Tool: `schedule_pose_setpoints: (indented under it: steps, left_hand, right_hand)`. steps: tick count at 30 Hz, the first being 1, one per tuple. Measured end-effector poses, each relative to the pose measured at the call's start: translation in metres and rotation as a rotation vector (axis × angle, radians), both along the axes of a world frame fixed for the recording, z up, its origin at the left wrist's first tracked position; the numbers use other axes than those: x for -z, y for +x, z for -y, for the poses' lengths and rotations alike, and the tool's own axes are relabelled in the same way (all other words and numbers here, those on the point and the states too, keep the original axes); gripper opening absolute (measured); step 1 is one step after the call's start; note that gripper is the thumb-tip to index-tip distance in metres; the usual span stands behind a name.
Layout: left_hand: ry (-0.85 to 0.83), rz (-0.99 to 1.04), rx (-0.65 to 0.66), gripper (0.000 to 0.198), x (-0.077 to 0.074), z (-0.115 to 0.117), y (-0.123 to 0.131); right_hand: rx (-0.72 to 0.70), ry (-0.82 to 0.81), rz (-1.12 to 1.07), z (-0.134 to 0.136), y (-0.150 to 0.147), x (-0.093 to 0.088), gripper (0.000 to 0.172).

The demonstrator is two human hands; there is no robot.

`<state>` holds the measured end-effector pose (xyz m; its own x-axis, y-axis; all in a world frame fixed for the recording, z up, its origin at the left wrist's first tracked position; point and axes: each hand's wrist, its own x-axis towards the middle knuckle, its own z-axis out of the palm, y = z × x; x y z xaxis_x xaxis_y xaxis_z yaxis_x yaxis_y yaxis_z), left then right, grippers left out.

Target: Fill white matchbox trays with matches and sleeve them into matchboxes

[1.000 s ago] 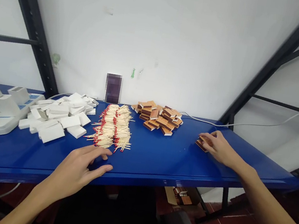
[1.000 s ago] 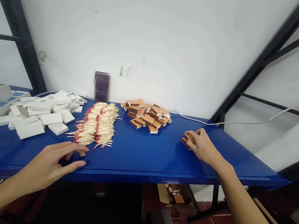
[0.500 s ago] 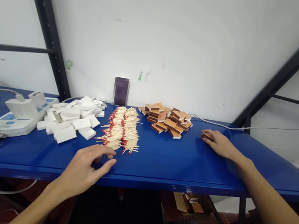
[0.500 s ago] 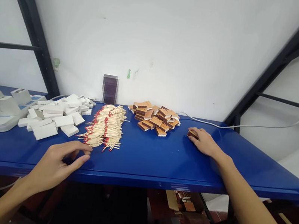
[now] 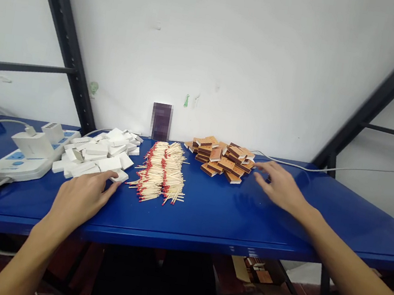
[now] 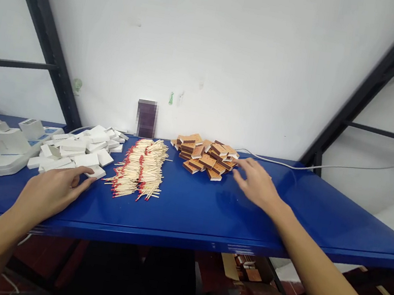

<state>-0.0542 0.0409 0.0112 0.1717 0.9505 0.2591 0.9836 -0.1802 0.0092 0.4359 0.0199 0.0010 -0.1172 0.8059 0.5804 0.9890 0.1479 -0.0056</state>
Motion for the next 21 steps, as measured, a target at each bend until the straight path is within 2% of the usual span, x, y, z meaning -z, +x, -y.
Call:
schedule_pose_setpoints:
  steps: [3,7,10,13,14,16,19,21]
  left_hand:
    - [-0.008,0.004,0.01,0.039,-0.001,-0.005,0.003]
    - [0.043,0.154,0.127,0.035,0.0,-0.009,-0.001]
    - [0.094,0.333,0.2,0.033,0.0,-0.011,-0.003]
    - [0.157,0.497,0.212,0.029,0.0,-0.011,-0.003]
    - [0.167,0.548,0.21,0.028,0.001,-0.011,-0.003]
    - [0.177,0.64,0.204,0.027,0.002,-0.01,-0.002]
    - [0.173,0.721,0.209,0.027,0.002,-0.009,-0.001]
    - [0.178,0.756,0.233,0.025,0.002,-0.007,-0.002]
  right_hand:
    - [-0.083,-0.154,0.053,-0.001,-0.036,0.001,0.033]
    - [-0.017,-0.254,0.112,-0.007,-0.051,0.006,0.039]
    - [0.009,-0.26,0.127,-0.007,-0.054,0.004,0.038]
    - [-0.003,-0.182,0.111,0.002,-0.068,0.002,0.035]
    - [-0.043,-0.149,0.096,0.006,-0.077,0.002,0.033]
    - [-0.222,-0.093,0.055,0.016,-0.098,0.003,0.027]
    - [-0.478,-0.121,0.002,0.027,-0.132,0.004,0.023]
    - [-0.535,-0.176,0.092,0.028,-0.15,0.002,0.023]
